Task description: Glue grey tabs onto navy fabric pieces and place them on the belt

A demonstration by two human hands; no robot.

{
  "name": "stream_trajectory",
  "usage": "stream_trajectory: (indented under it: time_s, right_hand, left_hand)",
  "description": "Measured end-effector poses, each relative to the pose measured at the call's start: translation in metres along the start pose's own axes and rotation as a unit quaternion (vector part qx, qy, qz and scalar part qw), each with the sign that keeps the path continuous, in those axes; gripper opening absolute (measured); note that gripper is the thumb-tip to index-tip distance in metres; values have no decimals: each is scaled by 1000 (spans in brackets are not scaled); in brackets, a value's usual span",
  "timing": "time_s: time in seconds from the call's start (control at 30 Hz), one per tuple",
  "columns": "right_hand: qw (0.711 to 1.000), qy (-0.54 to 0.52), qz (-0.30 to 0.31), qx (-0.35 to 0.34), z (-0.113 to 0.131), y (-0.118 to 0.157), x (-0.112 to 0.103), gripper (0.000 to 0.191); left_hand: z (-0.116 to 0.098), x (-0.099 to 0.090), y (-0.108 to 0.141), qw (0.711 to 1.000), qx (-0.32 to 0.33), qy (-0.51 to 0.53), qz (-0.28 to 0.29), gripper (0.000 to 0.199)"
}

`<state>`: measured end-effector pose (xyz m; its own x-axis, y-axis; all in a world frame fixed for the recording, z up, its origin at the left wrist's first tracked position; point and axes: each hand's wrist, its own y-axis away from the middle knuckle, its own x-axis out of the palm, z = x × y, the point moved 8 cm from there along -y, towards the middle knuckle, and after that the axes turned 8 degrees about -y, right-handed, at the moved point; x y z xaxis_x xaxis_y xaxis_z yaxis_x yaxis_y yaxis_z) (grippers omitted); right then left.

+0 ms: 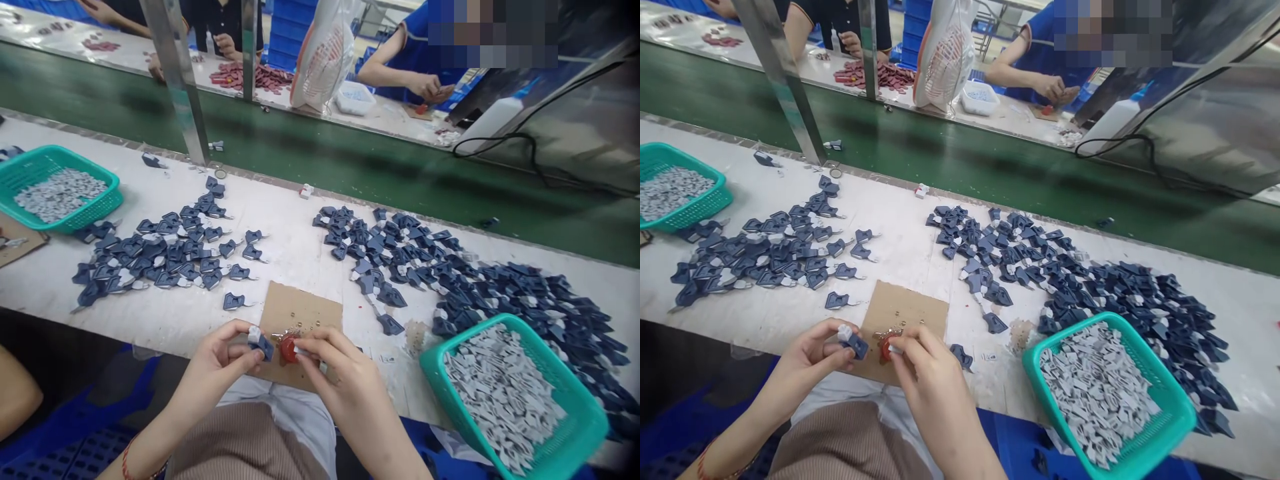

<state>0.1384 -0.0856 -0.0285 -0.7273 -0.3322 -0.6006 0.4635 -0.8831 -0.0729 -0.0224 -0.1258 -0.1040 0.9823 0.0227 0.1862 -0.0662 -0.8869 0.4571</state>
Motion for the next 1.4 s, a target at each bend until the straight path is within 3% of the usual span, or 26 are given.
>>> stream_trajectory:
  time_s: [0.4,0.93,1.07,1.17,1.27,1.33,1.4]
  right_hand:
    - [999,-20,20,40,-5,-8,7,18]
    - [999,-12,31,7,-2,-7,8,20]
    - [995,-77,27,61,-8,-5,0,16]
    - [963,-219,-8,158,-23,-2,-9,11]
    - [889,-381,-60,248,-35,6,-12,16]
    - [848,-440,-74,285,-38,11,-9,20]
    - [829,-467,-69,300,-35,13,-5,22]
  left_hand:
    - [3,4,0,999,-6,27,21,21]
    - [2,8,-3,999,-2,42,19,22]
    - [2,10,-4,999,-5,40,13,24]
    - [-2,17,-5,999,-8,47,19,25]
    - [-10,28,-3,998,0,61,33,24]
    - [-18,38,-1,997,13,65,49,21]
    - [-24,47,1,995,25,71,63,19]
